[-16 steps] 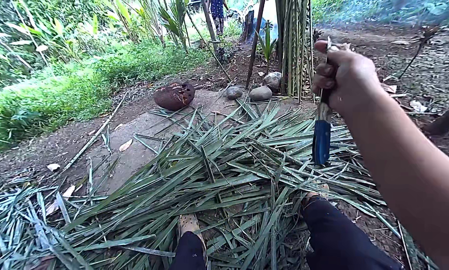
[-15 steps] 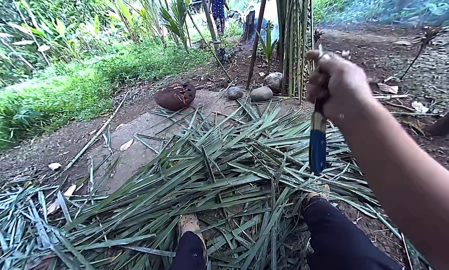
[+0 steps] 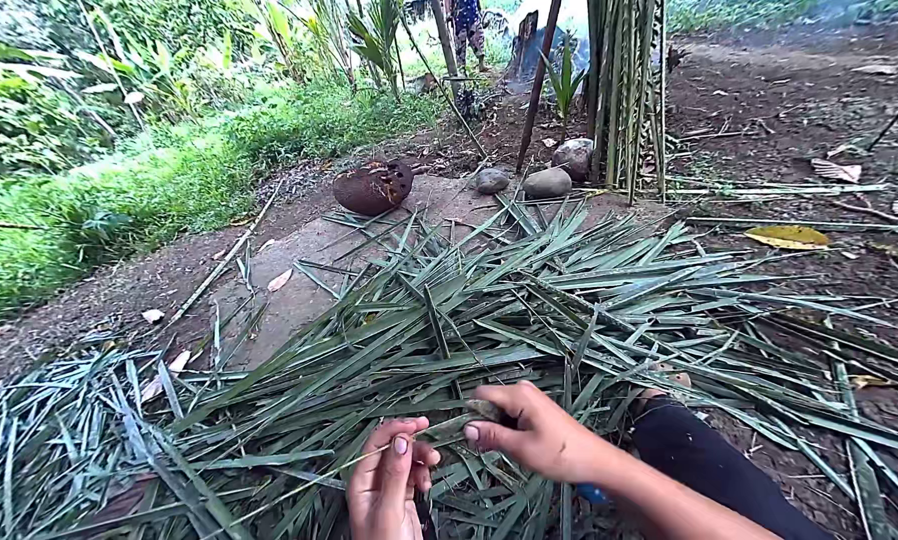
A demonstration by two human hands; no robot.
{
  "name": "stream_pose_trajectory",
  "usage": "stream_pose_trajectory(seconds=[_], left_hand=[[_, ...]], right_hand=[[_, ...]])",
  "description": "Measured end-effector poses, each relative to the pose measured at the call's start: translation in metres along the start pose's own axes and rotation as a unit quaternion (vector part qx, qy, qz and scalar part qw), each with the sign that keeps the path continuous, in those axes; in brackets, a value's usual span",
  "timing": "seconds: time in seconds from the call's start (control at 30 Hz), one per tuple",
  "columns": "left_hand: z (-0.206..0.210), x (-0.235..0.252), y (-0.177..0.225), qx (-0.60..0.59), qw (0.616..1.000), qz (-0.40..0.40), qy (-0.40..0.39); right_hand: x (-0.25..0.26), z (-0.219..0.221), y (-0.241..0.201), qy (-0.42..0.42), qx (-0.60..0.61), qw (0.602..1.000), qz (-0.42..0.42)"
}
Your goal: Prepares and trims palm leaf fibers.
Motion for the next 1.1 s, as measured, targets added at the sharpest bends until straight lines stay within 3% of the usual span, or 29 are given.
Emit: stream_pose_trajectory(seconds=[0.1,0.23,0.4,0.67,0.87,0.93,1.1], left_hand=[[-0.004,-0.005,0.0,0.039,0.998,0.043,0.035],[0.0,-0.009,-0.004,0.021,0.992,0.083,0.097],[0.002,-0.014,-0.003,-0.028,0.986,0.109,0.124],[0.013,-0.03,-0.016,0.008,0.994,0.103,0.035],[0.015,-0.029,-0.015,-0.019,0.996,0.082,0.022],[0.013,-0.029,-0.017,-0.01,0.997,0.074,0.028],[0.015,-0.02,-0.026,0.039,0.994,0.079,0.057]], right_hand=[[-0.002,-0.014,0.018,-0.071,0.148,0.982,0.089],[-0.014,0.006,0.029,-0.084,0.386,0.909,0.136],[-0.02,0.024,0.011,-0.066,0.5,0.861,0.062],[-0.024,0.048,-0.009,-0.148,0.455,0.878,0.036],[-0.021,0.031,-0.004,-0.004,0.397,0.916,0.06],[-0.013,0.013,0.004,0.057,0.393,0.913,0.093],[-0.005,0.01,0.023,0.099,0.396,0.902,0.141]])
Point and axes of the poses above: each hand's wrist, its own x-axis towards the middle knuckle, its own z-axis out of the palm, y = z × x, the point moved 3 cm from there along x, towards the middle knuckle, and after that the axes turned 10 degrees about -x, right-handed, at the moved point
